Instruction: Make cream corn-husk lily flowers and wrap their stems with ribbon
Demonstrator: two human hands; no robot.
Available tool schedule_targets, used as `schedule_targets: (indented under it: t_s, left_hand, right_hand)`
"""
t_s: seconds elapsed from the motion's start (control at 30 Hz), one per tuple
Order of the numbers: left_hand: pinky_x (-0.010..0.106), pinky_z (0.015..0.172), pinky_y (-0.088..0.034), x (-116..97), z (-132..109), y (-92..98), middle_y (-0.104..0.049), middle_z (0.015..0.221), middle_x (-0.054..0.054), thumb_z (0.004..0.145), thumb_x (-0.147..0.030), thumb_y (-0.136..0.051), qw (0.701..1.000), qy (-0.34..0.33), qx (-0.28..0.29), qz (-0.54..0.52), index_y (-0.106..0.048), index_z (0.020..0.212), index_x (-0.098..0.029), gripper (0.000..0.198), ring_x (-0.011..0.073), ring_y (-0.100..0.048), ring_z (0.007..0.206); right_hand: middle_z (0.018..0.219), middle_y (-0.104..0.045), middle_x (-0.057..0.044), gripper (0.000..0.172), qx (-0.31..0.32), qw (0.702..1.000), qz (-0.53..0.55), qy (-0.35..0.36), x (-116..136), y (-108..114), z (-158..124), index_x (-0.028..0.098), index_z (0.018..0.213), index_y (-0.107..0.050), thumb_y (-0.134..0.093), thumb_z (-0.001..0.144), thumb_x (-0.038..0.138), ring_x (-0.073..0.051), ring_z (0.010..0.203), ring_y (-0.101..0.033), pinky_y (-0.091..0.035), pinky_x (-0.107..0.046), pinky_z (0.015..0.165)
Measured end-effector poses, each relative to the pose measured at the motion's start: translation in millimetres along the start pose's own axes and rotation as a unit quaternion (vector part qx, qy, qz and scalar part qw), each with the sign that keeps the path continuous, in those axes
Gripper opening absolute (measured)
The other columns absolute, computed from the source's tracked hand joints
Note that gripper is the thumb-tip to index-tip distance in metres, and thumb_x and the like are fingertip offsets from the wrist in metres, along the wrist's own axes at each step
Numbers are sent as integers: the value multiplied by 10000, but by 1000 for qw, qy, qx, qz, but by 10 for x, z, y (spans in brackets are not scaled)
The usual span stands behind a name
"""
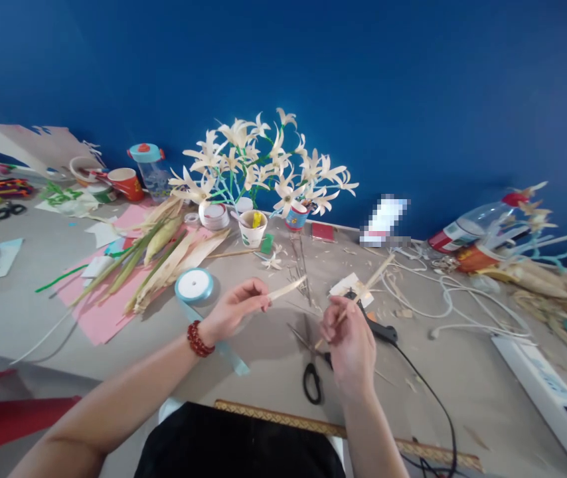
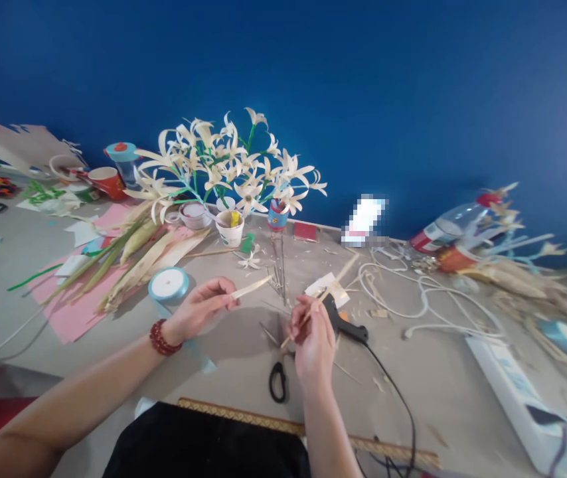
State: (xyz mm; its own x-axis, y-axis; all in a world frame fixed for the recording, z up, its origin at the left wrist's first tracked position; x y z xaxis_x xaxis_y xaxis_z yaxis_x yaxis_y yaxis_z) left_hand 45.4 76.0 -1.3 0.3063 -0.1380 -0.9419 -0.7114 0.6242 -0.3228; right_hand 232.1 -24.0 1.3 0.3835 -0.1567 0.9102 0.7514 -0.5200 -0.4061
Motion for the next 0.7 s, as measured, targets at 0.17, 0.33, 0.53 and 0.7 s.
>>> schedule_targets:
  t_s: [0.17,0.33,0.53,0.7]
  left_hand:
    - [251,760,-464,132,-58,-75,-646,781,23,812,-247,-713,991,74,-15,-111,-619,877,-142,155,125,-607,765]
    - [363,866,-522,95,-87,-161,-627,844,15,750,-199,-761,972,110,-30,-205,-609,803,-151,169,130,-620,768]
    - [296,791,-529,48,-121,-173,-615,700,-20,755,-180,-771,964,112,-50,-236,-598,795,-155,179,91,-585,646]
    - [213,650,-477,103,-113,-132,-612,654,-17,766,-212,-768,958,120,-49,-255,-597,780,-143,185,91,-586,618]
  right_hand:
    - [765,-679,-22,571,12,927,-361,102,166,134,72,184,1430,-393,-505,927,428,-155,509,-539,-465,-301,554]
    - [1168,-672,-183,411,-35,743,-616,259,479,72,11,157,1201,-625,-505,905,415,-334,1040,-628,-478,-486,902]
    - [1082,-676,-116,175,172,817,-495,243,252,-559,-317,213,948,-674,-535,937,319,-260,1040,-630,-509,-370,887]
    - [817,-666,-54,171,205,864,-431,163,-45,-680,-362,190,827,-634,-598,903,340,-214,805,-629,-491,-300,733]
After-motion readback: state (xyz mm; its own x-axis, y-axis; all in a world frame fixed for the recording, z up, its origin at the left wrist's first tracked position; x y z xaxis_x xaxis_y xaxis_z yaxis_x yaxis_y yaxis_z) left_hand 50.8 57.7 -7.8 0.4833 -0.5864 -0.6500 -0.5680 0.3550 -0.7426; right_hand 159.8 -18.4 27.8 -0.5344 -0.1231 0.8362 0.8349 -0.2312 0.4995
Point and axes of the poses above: each hand's wrist, its own z-axis towards the middle knuckle, its own y-axis out of the back of the hand, x = y × z, the point moved 8 cm from there along z, towards the middle knuckle
